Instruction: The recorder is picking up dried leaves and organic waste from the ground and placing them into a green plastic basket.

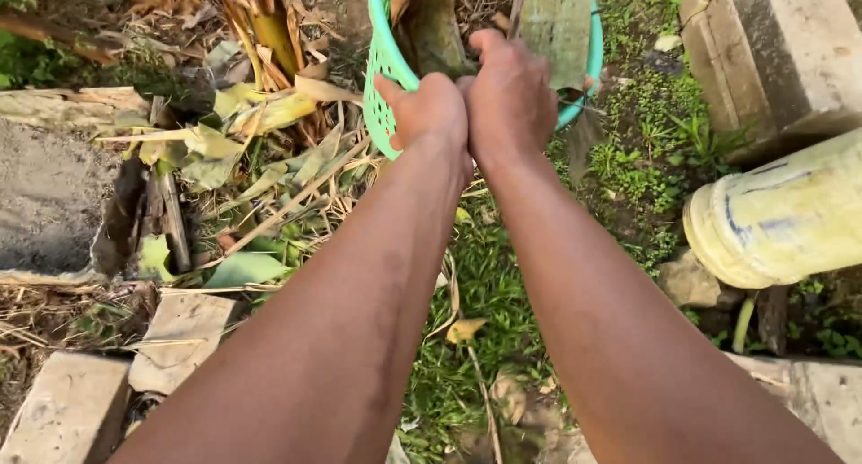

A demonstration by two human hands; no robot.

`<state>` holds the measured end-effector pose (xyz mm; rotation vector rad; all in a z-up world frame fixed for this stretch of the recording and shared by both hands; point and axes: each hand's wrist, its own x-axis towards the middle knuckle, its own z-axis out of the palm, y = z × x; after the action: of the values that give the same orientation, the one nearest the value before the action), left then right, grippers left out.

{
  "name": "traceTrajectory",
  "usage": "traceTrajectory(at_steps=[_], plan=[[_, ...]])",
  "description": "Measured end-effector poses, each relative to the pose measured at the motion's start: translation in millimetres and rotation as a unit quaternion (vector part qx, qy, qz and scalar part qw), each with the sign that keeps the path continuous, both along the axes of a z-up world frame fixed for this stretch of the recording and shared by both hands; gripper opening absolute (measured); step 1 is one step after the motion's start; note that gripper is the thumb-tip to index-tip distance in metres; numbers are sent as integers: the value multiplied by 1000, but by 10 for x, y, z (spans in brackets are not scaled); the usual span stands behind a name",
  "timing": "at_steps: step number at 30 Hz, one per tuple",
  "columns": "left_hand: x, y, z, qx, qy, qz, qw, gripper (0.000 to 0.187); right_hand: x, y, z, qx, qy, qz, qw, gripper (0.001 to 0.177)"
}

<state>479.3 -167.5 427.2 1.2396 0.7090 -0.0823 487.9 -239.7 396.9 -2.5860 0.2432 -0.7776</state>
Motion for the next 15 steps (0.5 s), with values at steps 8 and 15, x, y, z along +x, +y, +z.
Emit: traceTrajectory(at_steps=[8,15], plan=[[456,-361,-168,-28,-20,7,999,92,384,-330,66,-3,27,13,1000,41],[1234,-589,-412,-56,-41,21,997,95,958,-523,49,-20,4,11,1000,37]])
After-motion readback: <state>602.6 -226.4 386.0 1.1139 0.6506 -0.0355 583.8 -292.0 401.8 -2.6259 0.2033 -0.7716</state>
